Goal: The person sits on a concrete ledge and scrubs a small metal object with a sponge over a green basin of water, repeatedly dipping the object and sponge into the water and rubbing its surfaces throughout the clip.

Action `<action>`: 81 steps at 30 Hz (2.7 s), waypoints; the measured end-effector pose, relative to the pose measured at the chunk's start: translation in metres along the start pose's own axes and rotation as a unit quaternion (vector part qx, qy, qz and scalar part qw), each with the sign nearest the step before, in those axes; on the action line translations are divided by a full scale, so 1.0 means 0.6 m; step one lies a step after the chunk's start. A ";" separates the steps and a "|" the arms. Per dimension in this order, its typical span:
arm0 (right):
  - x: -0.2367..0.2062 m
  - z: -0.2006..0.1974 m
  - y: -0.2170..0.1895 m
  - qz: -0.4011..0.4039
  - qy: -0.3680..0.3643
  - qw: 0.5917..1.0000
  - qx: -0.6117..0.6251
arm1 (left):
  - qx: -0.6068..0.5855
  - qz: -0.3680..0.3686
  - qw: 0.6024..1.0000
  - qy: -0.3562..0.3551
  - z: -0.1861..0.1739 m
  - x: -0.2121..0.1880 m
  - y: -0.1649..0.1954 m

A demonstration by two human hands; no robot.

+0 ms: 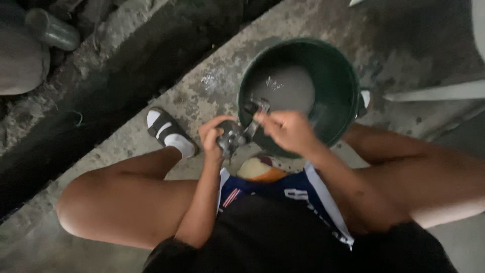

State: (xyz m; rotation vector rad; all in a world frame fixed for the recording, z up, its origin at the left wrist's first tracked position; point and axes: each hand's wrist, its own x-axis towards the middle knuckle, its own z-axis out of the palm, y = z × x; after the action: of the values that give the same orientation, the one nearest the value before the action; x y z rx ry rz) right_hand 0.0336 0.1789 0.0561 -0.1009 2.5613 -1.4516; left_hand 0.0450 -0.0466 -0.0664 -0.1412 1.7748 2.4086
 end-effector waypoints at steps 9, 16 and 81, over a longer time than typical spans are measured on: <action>-0.009 0.001 0.009 0.072 -0.034 0.997 -0.024 | 0.030 -0.006 0.999 0.023 0.001 -0.004 0.005; -0.007 0.002 0.014 0.014 0.025 1.000 -0.013 | -0.024 -0.030 0.999 -0.018 0.006 0.000 0.021; -0.013 0.010 0.003 0.126 -0.062 0.984 0.111 | 0.040 -0.024 0.999 0.000 0.001 0.001 0.017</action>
State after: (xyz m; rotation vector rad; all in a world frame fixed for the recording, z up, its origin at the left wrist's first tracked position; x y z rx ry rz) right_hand 0.0426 0.1763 0.0526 0.1552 2.2048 -1.5651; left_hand 0.0427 -0.0487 -0.0567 -0.1715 1.8433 2.3003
